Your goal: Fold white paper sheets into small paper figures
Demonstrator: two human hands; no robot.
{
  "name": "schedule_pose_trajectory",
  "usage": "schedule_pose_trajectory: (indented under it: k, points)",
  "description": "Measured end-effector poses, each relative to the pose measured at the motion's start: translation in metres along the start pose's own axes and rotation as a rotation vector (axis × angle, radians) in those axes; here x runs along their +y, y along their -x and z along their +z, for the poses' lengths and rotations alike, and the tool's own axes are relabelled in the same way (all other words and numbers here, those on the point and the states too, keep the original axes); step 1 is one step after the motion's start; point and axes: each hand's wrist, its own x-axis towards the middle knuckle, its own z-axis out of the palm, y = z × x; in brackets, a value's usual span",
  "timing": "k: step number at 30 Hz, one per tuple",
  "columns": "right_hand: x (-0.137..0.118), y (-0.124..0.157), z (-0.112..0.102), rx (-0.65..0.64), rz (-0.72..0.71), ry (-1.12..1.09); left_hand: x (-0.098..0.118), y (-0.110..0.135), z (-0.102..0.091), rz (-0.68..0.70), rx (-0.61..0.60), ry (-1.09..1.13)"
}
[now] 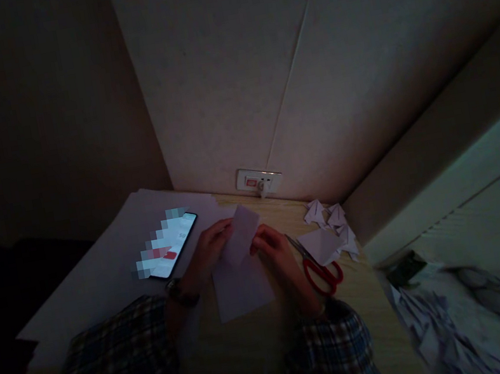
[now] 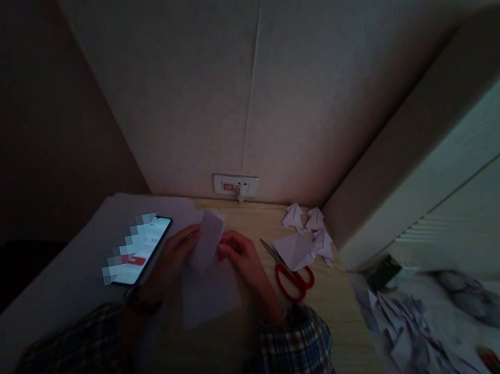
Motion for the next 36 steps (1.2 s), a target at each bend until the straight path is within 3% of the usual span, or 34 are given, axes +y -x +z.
schedule_pose_trajectory:
  k: [6,11,17,21,26,33,36]
  points:
    - [0.001,0.000,0.000,-0.028,0.038,-0.012,-0.001,0.002,0.000,-0.040,-0.075,0.054]
    - [0.000,0.001,0.002,0.072,0.051,0.005,-0.013,-0.003,0.004,0.066,-0.145,-0.132]
    - [-0.005,0.000,-0.001,0.171,0.029,0.033,-0.030,-0.002,0.005,0.186,-0.069,-0.251]
    - [-0.006,0.000,-0.001,0.207,0.027,0.059,-0.025,0.002,0.004,0.248,-0.004,-0.320]
    - [-0.002,0.002,0.001,0.247,0.012,0.066,-0.021,0.008,0.010,0.424,-0.030,-0.466]
    - [-0.004,0.002,0.000,0.202,0.013,0.086,-0.014,0.007,0.007,0.373,-0.034,-0.374]
    - [-0.002,0.001,0.000,0.178,0.025,0.069,-0.008,0.005,0.004,0.281,-0.027,-0.280]
